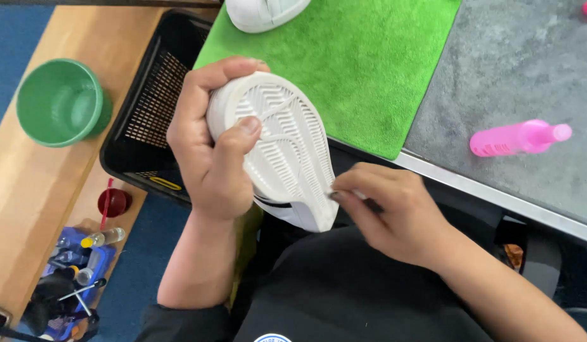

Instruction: The person cleans the sole of a white sneaker using a cotton swab and a pink liquid cleaning solution. They repeatedly rub the swab into the tread pattern, occasionally reapplying the solution, and rotate the shoe to access different areas of the sole.

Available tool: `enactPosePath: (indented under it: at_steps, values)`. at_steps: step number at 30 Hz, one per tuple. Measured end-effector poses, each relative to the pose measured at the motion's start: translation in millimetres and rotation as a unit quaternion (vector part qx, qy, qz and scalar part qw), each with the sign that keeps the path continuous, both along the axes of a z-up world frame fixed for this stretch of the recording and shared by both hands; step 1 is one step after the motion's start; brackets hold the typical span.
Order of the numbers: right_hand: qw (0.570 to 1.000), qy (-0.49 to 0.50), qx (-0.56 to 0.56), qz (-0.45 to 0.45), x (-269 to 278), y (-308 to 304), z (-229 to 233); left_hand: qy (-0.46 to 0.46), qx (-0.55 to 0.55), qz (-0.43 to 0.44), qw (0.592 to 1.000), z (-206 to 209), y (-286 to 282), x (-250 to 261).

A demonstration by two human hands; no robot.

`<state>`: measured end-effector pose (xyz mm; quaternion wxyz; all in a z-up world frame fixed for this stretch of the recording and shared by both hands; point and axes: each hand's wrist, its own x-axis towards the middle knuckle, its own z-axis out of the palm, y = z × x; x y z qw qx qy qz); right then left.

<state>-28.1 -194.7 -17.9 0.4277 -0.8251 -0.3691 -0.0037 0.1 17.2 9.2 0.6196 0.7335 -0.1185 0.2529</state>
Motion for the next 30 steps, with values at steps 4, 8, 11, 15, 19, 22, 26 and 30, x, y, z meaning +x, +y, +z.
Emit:
enactPosePath:
  at_steps: [4, 8, 11, 15, 19, 22, 26, 30]
  values:
    - [0.972, 0.092, 0.073, -0.203, -9.7, -38.7, -26.7, -0.017, -0.135, -0.102, 0.985, -4.3, 27.4, 8.9]
    - [0.938, 0.144, 0.071, -0.307, -24.4, -63.8, -59.9, -0.037, -0.253, -0.223, 0.941, -16.5, 43.9, 25.1]
    - [0.946, 0.140, 0.076, -0.281, -32.3, -76.0, -83.8, -0.055, -0.286, -0.275, 0.916, -36.8, 46.4, 42.8]
    - [0.937, 0.176, 0.099, -0.285, -35.3, -84.7, -102.1, -0.047, -0.303, -0.306, 0.902, -48.6, 42.8, 54.8]
    - [0.917, 0.176, 0.120, -0.338, -37.0, -89.0, -119.4, -0.054, -0.316, -0.336, 0.886, -49.6, 38.9, 55.8]
    - [0.915, 0.160, 0.125, -0.349, -32.1, -92.5, -121.5, -0.053, -0.314, -0.325, 0.890, -51.2, 39.7, 59.2]
    - [0.908, 0.197, 0.152, -0.337, -30.4, -94.1, -121.5, -0.025, -0.314, -0.314, 0.895, -54.0, 44.3, 64.8]
    - [0.907, 0.216, 0.148, -0.328, -28.6, -98.1, -124.8, -0.017, -0.296, -0.320, 0.900, -54.7, 53.8, 68.4]
